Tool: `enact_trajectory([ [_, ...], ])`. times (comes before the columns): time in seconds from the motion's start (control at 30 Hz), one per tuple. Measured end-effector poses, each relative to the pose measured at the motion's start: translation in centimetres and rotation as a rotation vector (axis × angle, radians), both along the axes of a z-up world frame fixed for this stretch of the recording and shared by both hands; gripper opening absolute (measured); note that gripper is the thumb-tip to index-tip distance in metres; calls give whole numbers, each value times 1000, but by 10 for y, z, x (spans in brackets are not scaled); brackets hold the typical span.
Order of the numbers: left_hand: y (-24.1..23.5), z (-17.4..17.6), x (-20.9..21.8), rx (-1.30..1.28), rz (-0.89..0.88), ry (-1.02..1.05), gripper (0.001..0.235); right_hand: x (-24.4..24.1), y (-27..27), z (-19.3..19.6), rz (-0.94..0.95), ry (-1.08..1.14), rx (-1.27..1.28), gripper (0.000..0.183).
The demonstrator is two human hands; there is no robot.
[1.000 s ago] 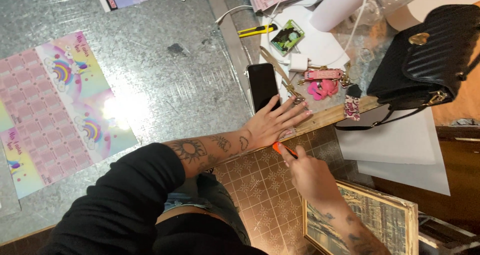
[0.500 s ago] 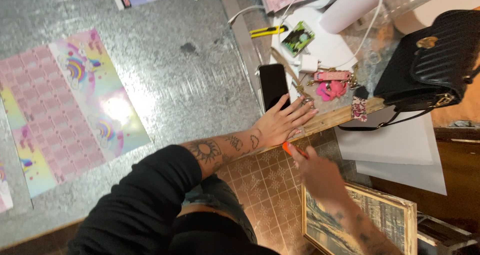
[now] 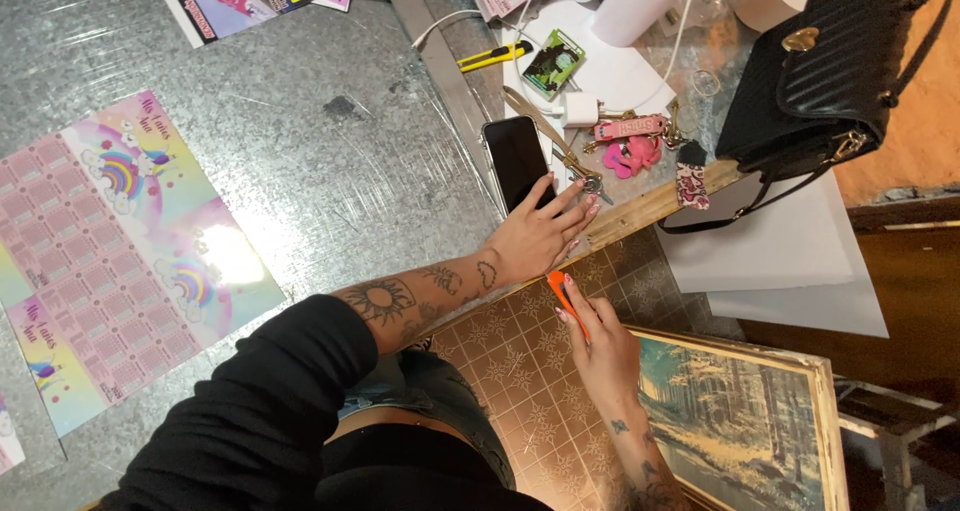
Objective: The person is using a ruler and a utility knife to manually cut and trim printed sheets on a metal workbench in a print shop.
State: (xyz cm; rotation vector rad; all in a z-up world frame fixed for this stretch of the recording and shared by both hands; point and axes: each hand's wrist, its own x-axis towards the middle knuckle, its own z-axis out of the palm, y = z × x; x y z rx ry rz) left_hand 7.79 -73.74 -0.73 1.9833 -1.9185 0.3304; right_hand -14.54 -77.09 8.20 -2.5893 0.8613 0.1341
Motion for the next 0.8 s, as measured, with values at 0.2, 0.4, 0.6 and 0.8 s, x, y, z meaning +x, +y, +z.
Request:
enact_trajectory([
  [0.2,13,9,6,-17,-91,34,44,-3,2,1,17,-41,-27,49],
  [0.4,15,13,21,-53,-223,120,49,-4,6,-3,-48,-82,26,44],
  [0.6,-5,-4,60,-202,-491,124,47,-4,-24,-2,165,6,-56,52],
  [0.8,-1,-11,47,-248,-384,77,43,17,-42,33,265,138,29,48],
])
